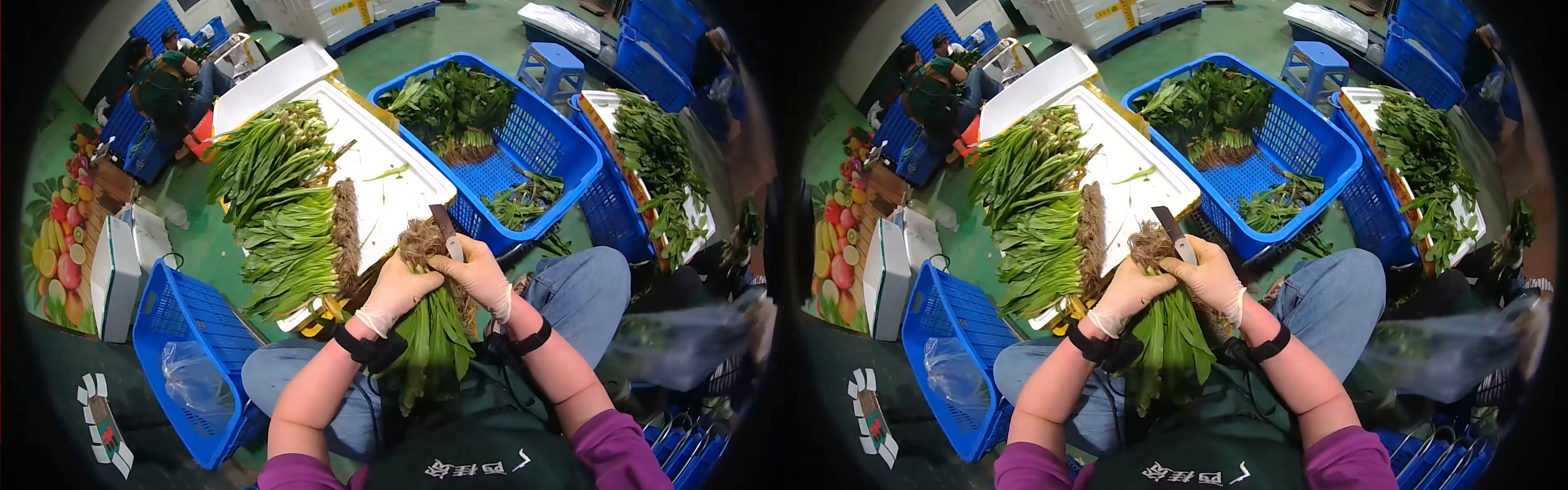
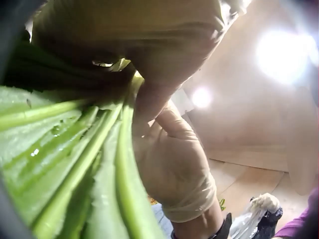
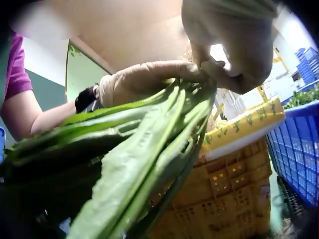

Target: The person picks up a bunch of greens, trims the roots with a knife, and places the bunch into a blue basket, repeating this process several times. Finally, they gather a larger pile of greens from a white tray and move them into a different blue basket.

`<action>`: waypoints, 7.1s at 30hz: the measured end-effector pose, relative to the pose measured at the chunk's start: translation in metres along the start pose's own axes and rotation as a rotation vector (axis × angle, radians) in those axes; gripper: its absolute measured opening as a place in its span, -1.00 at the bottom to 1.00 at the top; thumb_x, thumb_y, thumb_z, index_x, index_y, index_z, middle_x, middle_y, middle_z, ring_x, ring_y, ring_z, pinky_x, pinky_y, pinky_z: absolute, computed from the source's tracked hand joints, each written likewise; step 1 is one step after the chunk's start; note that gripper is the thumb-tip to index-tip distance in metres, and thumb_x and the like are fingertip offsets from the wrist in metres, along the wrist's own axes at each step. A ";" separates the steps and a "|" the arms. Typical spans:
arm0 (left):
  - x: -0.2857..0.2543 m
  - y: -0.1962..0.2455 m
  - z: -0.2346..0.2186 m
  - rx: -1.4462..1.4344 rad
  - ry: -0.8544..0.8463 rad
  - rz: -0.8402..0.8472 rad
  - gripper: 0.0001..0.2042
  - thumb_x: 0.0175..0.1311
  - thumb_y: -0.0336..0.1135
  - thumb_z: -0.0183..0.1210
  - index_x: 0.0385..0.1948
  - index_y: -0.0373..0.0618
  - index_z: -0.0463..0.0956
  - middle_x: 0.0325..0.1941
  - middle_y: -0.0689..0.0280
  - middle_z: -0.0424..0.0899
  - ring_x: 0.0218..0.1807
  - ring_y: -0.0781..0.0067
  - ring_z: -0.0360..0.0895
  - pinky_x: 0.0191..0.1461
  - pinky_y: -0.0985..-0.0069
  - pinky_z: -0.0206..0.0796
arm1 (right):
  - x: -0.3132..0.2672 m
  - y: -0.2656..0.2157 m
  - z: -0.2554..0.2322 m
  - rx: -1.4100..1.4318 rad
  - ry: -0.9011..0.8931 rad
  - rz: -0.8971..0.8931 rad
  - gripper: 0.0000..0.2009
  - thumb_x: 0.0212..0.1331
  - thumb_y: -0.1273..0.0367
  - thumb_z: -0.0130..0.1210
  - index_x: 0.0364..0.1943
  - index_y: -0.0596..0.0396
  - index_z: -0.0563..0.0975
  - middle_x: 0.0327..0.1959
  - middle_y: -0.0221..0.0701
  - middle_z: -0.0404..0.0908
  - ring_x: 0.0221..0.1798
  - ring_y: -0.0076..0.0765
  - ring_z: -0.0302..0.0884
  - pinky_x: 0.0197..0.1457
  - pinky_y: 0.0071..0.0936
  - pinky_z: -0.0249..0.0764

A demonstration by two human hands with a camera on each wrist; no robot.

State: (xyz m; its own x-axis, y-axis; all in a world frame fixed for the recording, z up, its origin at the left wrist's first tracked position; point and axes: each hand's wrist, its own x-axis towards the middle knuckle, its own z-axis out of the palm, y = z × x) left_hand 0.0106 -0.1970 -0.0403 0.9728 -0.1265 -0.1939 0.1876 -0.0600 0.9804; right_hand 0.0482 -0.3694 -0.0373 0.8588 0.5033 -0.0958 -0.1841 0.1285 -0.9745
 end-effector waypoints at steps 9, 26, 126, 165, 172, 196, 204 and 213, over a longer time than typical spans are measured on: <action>0.004 -0.039 -0.011 0.032 -0.025 -0.056 -0.47 0.14 -0.53 0.38 0.18 -0.23 0.42 0.07 0.30 0.63 0.10 0.50 0.54 0.21 0.46 0.41 | 0.002 0.018 0.004 -0.242 -0.009 -0.132 -0.47 0.23 0.24 0.31 0.22 0.19 0.47 0.04 -0.37 0.64 0.04 -0.56 0.53 0.17 -0.48 0.46; 0.008 -0.026 -0.004 -0.043 -0.114 -0.013 -0.45 0.18 -0.33 0.42 0.18 -0.26 0.40 0.12 0.28 0.58 0.11 0.47 0.52 0.24 0.44 0.38 | 0.009 0.041 -0.001 -0.223 0.125 -0.128 -0.50 0.21 0.31 0.31 0.22 0.16 0.49 0.05 -0.30 0.65 0.07 -0.47 0.58 0.21 -0.48 0.46; -0.017 -0.016 0.015 0.856 0.271 0.229 -0.63 0.09 -0.46 0.23 -0.02 -0.16 0.44 -0.17 -0.04 0.64 -0.09 -0.20 0.59 0.00 0.05 0.45 | -0.022 0.023 -0.007 -0.070 0.001 -0.048 -0.54 0.41 0.34 0.15 0.31 0.29 0.43 0.09 -0.43 0.62 0.08 -0.59 0.47 0.20 -0.55 0.42; -0.018 -0.025 0.014 0.498 0.275 0.293 -0.61 0.10 -0.55 0.18 0.03 -0.12 0.46 -0.14 0.04 0.66 -0.07 -0.09 0.62 0.01 0.20 0.45 | -0.016 0.037 -0.005 0.153 -0.088 -0.027 -0.54 0.43 0.36 0.10 0.35 0.20 0.40 0.23 -0.44 0.56 0.22 -0.57 0.44 0.33 -0.50 0.37; -0.018 -0.024 0.011 0.031 0.121 0.096 -0.66 0.20 -0.61 0.16 0.03 -0.18 0.47 -0.11 0.38 0.64 -0.06 0.55 0.56 0.08 0.53 0.41 | -0.011 0.054 -0.023 0.131 -0.083 -0.021 -0.63 0.43 0.28 0.14 0.19 0.21 0.55 0.05 -0.51 0.65 0.07 -0.61 0.47 0.23 -0.55 0.39; -0.025 0.002 -0.009 -0.443 -0.155 -0.145 -0.71 0.19 -0.57 0.21 -0.03 -0.24 0.52 -0.23 0.29 0.71 -0.25 0.44 0.67 -0.08 0.44 0.58 | -0.020 0.018 -0.013 0.219 -0.190 0.056 -0.58 0.44 0.34 0.09 0.32 0.15 0.46 -0.25 -0.51 0.61 -0.25 -0.67 0.54 -0.16 -0.66 0.48; -0.024 0.012 -0.017 -0.492 -0.223 -0.117 -0.67 0.18 -0.56 0.25 0.02 -0.25 0.56 -0.20 0.27 0.71 -0.18 0.41 0.67 -0.01 0.47 0.54 | -0.001 0.051 -0.054 -0.374 0.122 -0.084 -0.55 0.44 0.31 0.07 0.35 0.11 0.42 0.20 -0.32 0.64 0.19 -0.45 0.55 0.31 -0.47 0.39; -0.025 0.001 -0.015 -0.362 -0.243 -0.130 -0.75 0.24 -0.42 0.27 -0.08 -0.27 0.56 -0.30 0.26 0.71 -0.24 0.44 0.66 -0.07 0.49 0.50 | -0.018 0.013 -0.012 -0.002 -0.205 -0.036 -0.63 0.49 0.36 -0.02 0.30 0.16 0.48 -0.10 -0.42 0.67 -0.08 -0.60 0.58 0.02 -0.57 0.52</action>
State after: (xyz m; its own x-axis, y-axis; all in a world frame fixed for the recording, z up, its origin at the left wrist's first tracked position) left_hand -0.0118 -0.1787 -0.0334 0.8859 -0.3726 -0.2762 0.3837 0.2539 0.8879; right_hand 0.0355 -0.3869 -0.0505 0.7493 0.6619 -0.0181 -0.1544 0.1481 -0.9769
